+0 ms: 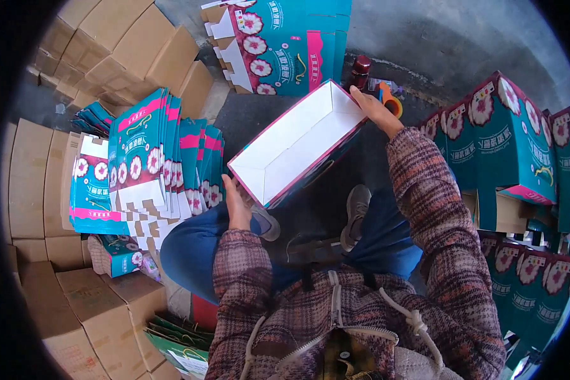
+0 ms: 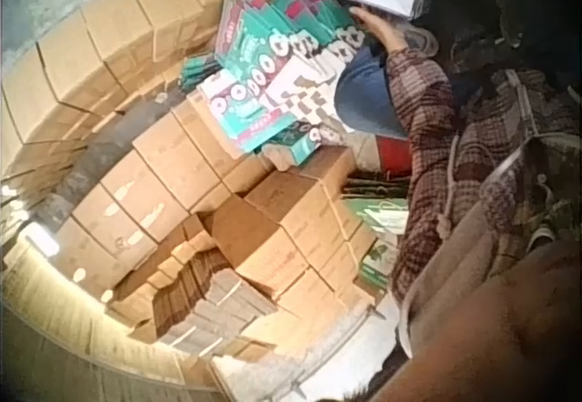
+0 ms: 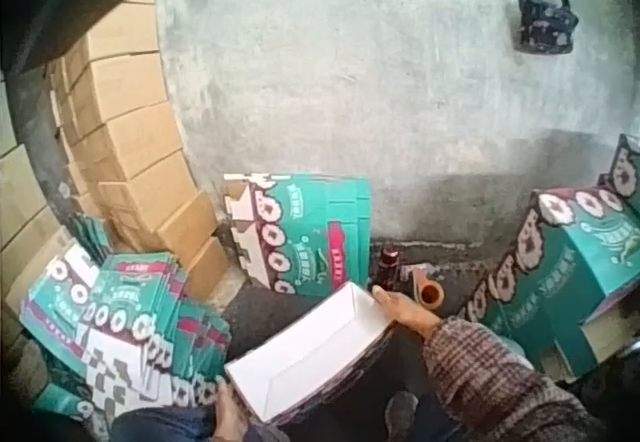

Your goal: The person folds a cardboard box by hand, presses down the inner flaps, and stacks it onto a pile before repeating the process with another flat sheet.

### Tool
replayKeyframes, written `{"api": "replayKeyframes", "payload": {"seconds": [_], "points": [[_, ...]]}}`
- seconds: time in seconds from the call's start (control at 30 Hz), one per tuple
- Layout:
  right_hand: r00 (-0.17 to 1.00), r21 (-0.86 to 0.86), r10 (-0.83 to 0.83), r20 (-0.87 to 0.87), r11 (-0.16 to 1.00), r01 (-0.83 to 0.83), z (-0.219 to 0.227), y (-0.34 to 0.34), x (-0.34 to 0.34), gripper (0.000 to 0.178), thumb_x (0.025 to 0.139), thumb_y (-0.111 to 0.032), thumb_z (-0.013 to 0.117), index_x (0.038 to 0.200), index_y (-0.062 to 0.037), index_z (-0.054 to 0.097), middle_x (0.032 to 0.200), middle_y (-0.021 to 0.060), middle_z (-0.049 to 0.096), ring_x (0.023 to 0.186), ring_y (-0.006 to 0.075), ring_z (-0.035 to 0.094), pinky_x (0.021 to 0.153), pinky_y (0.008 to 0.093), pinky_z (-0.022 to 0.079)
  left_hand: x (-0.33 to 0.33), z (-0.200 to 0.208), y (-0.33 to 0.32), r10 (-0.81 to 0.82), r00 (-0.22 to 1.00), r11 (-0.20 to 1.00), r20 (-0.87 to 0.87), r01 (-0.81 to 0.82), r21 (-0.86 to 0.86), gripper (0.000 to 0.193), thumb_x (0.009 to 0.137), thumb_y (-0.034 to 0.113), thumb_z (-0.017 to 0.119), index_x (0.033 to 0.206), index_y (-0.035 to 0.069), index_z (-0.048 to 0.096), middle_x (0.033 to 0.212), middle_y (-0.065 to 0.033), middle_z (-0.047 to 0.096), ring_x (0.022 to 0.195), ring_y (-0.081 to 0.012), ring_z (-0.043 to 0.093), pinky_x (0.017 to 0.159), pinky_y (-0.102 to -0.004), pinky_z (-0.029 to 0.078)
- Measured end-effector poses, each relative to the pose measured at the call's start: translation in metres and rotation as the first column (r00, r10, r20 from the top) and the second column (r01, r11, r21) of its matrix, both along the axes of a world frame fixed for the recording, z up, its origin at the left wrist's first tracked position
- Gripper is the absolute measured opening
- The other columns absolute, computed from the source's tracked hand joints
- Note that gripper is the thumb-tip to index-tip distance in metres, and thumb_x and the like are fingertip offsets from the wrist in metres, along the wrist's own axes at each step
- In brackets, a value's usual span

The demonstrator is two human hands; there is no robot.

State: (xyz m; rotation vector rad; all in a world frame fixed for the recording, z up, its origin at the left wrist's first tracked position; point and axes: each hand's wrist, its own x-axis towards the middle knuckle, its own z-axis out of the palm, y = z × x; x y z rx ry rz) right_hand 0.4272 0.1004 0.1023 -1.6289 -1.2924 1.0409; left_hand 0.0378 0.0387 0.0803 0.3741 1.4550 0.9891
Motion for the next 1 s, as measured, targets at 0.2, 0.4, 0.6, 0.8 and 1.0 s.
{"api": "replayKeyframes", "payload": {"seconds": [0.2,0.4,0.6,0.8,1.0], "points": [[0.989,-0.438,0.124,0.076,0.896,-0.078,0.007,-0.004,0.003,0.089,0.090,-0.073,0.025,0.116,0.0037,0.062,0.113,0.0221,0.062,0.101,0.0311,0.060,0.085,0.0421,0.047,-0.032,-0.043,0.002,-0.091,0.988,0.971,0.123,0.060,0.233,0.077,0.093,0.067,0.027,0.134,0.005,0.046,0.131,-0.0129,0.054,0.116,-0.0260,0.055,0.098,-0.0373,0.044],[0.987,-0.506,0.153,0.039,0.855,-0.113,0.000,-0.012,-0.002,0.079,0.093,-0.067,0.024,0.123,-0.0028,0.059,0.116,0.0201,0.061,0.104,0.0318,0.059,0.089,0.0415,0.047,-0.028,-0.046,0.009,-0.212,0.888,0.974,0.409,0.159,0.159,0.068,0.095,0.059,0.036,0.134,0.005,0.046,0.131,-0.0137,0.054,0.117,-0.0257,0.054,0.099,-0.0386,0.043],[0.859,-0.037,0.209,-0.468,0.966,-0.255,0.013,-0.006,0.027,0.056,0.098,-0.049,0.040,0.128,-0.0049,0.054,0.123,0.0110,0.060,0.114,0.0217,0.055,0.097,0.0337,0.040,-0.023,-0.033,0.009,-0.213,0.923,0.896,0.321,0.053,0.440,0.054,0.093,0.034,0.051,0.137,0.003,0.043,0.134,-0.0133,0.051,0.118,-0.0253,0.053,0.100,-0.0386,0.042],[0.917,-0.074,0.065,-0.394,0.992,-0.102,0.054,-0.019,0.013,0.071,0.093,-0.062,0.037,0.134,-0.0036,0.048,0.133,0.0150,0.051,0.126,0.0281,0.045,0.106,0.0476,0.033,-0.031,0.009,0.010,-0.007,0.952,0.811,0.306,-0.174,0.559,0.060,0.096,0.043,0.044,0.141,0.004,0.037,0.135,-0.0103,0.046,0.125,-0.0237,0.041,0.108,-0.0387,0.029],[0.968,-0.276,0.049,-0.246,0.954,-0.119,0.026,-0.036,-0.006,0.080,0.091,-0.066,0.035,0.147,-0.0089,0.027,0.151,0.0186,0.026,0.137,0.0392,0.027,0.102,0.0631,0.030,-0.017,-0.011,-0.002,0.098,0.990,0.955,0.098,-0.122,0.271,0.070,0.090,0.064,0.045,0.137,0.014,0.041,0.136,-0.0082,0.045,0.124,-0.0246,0.041,0.103,-0.0424,0.030]]}}
